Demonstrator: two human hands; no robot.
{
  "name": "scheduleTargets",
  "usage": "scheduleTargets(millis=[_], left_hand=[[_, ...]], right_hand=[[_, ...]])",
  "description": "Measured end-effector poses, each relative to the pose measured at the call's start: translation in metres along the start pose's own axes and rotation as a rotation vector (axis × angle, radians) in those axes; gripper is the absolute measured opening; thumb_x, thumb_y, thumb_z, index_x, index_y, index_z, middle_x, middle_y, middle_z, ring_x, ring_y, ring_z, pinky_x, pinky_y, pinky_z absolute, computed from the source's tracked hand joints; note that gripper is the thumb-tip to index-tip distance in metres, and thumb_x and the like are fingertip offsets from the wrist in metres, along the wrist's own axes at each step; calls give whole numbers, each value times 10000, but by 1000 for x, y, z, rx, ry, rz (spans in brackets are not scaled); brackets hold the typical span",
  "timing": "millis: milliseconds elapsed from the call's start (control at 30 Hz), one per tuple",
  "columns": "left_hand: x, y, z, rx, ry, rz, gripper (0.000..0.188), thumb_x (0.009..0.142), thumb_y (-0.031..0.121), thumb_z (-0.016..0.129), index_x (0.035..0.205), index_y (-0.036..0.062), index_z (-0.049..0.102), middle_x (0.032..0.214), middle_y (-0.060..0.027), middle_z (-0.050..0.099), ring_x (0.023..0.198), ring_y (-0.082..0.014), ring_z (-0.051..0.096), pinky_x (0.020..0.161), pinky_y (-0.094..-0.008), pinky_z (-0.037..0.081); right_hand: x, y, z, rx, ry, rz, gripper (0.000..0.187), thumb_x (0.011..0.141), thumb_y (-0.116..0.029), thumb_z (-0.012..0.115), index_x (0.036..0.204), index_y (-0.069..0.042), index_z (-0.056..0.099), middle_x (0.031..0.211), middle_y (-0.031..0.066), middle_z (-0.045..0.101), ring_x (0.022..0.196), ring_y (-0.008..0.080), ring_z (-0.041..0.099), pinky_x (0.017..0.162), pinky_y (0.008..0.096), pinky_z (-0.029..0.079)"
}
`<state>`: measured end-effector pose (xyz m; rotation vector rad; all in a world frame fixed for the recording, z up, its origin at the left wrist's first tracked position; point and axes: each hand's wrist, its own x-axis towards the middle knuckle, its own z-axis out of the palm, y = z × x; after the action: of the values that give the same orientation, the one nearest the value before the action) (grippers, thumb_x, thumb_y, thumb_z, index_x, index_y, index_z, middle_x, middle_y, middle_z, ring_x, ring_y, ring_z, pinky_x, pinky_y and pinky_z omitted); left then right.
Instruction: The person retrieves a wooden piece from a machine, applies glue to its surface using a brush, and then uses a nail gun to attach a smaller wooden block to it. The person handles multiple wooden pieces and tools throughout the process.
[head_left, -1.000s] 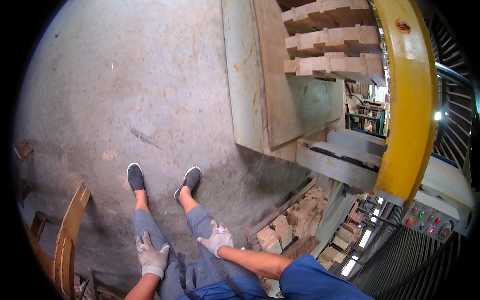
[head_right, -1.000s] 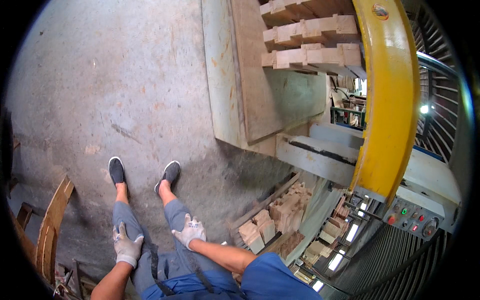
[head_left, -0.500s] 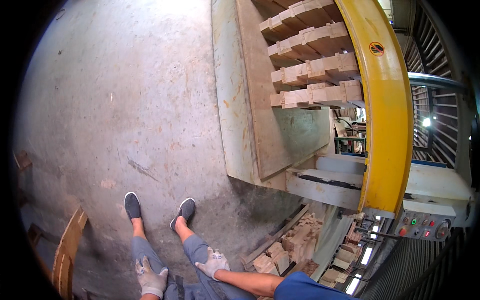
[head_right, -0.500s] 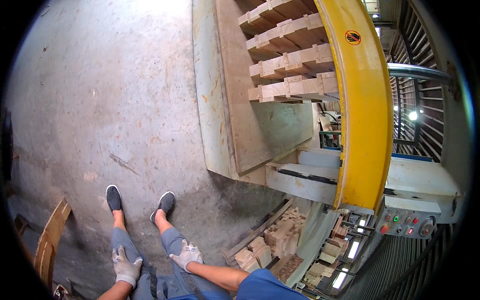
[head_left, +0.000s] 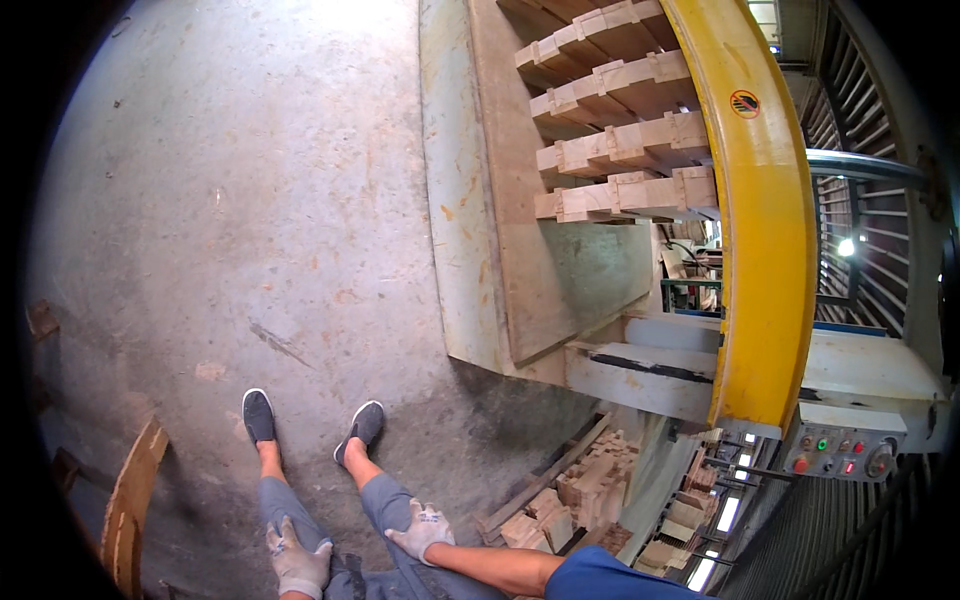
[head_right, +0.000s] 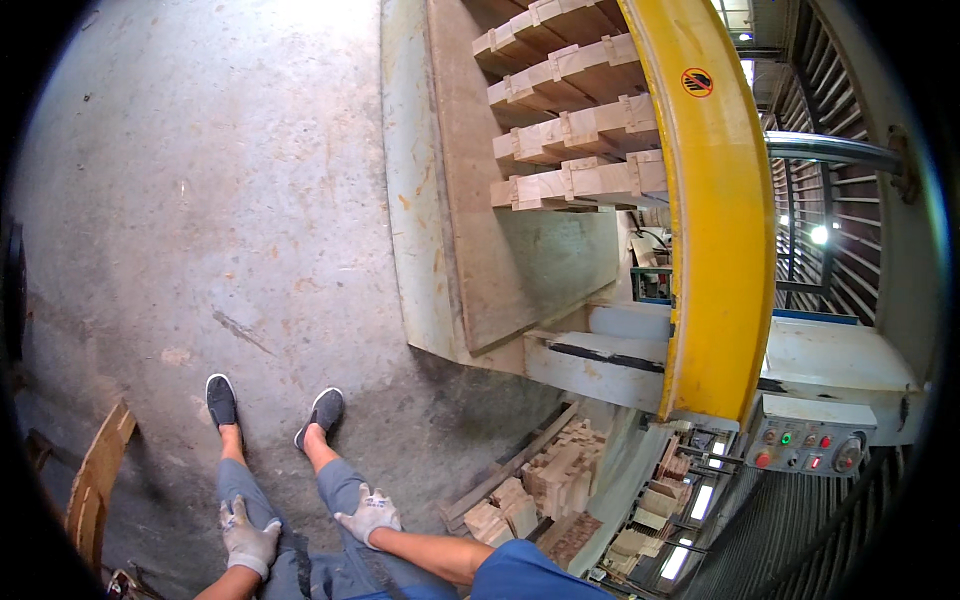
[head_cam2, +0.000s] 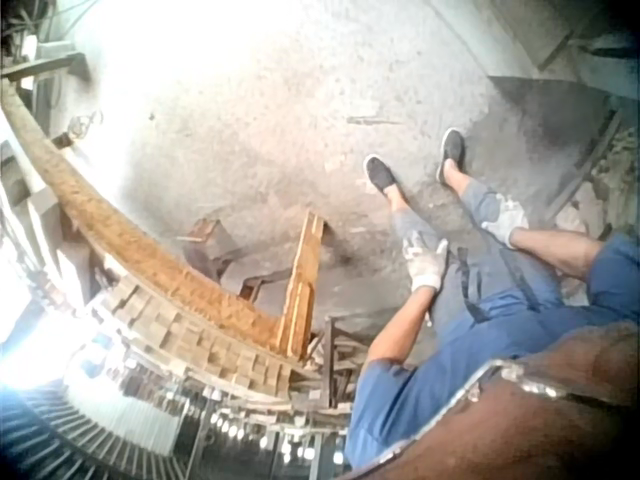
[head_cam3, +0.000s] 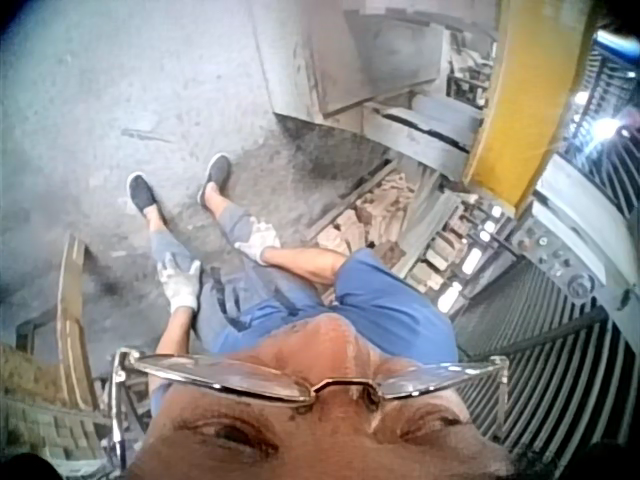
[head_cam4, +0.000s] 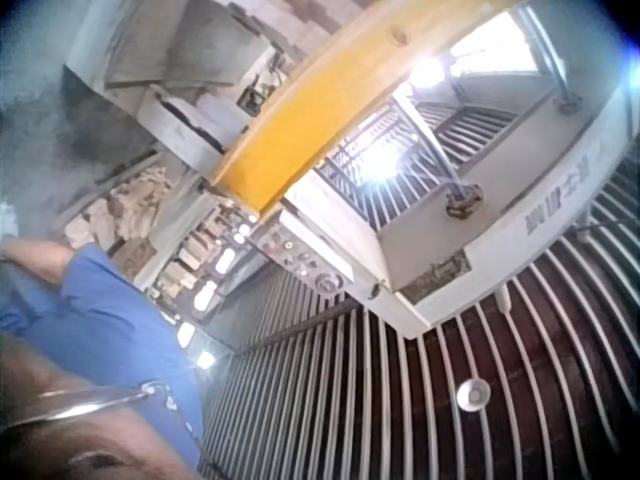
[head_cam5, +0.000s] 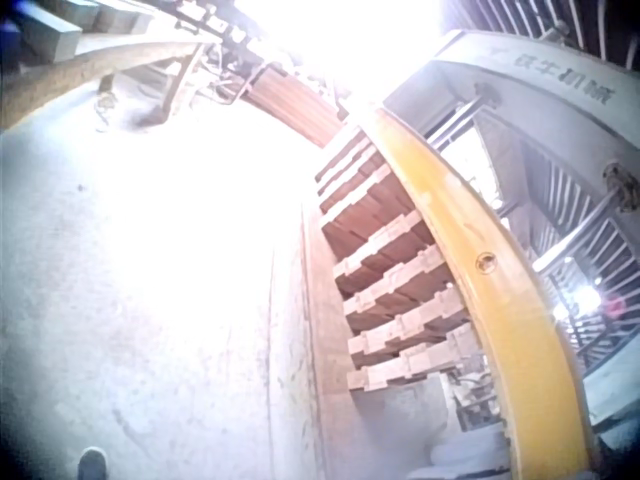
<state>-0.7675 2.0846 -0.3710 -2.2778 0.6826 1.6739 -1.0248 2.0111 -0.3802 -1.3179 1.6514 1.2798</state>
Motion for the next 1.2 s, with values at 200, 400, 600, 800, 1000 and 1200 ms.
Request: scheduleTargets(millis=[200,400,600,800,1000,1200], left_hand=[[0,1,2,-29,12,12,1035,802,367,901,1634,46,376,1692,-317,291,1565,-457,322,1292,-450,307],[6,-9,4,-1,45,102,1002,798,308,908,1614,29,397,1686,-322,278,1564,-463,312,1284,-462,319],[10,-3,-1,-53,51,94,965,788,199,907,1605,46,417,1681,-304,305,1546,-468,338,1278,-481,324],[13,-9,5,-56,75,134,962,783,195,903,1606,73,419,1681,-303,309,1546,-473,335,1278,-497,316],[13,-12,8,-30,76,142,969,789,192,892,1618,82,402,1688,-308,295,1551,-483,322,1285,-503,298],[14,-12,9,11,77,158,977,792,185,899,1624,88,396,1690,-301,293,1559,-474,314,1285,-503,300]], right_hand=[[5,3,6,-4,-14,-4,1027,894,-706,671,1659,-98,358,1548,265,521,1426,416,542,1141,509,493],[13,14,37,22,38,-46,1025,895,-685,688,1652,-79,357,1599,268,470,1483,407,477,1201,482,432],[7,-9,-8,8,-24,-6,1008,884,-633,733,1636,-68,371,1589,271,468,1466,433,482,1186,508,442],[11,-4,4,0,45,-44,1004,882,-604,748,1633,-60,362,1549,274,495,1399,454,543,1133,526,499],[5,-11,-18,29,-60,-5,992,889,-608,740,1630,-70,361,1571,266,471,1426,444,517,1163,522,465],[5,-7,-9,49,37,-35,971,889,-550,770,1619,-45,375,1518,272,512,1392,446,541,1136,511,500]])
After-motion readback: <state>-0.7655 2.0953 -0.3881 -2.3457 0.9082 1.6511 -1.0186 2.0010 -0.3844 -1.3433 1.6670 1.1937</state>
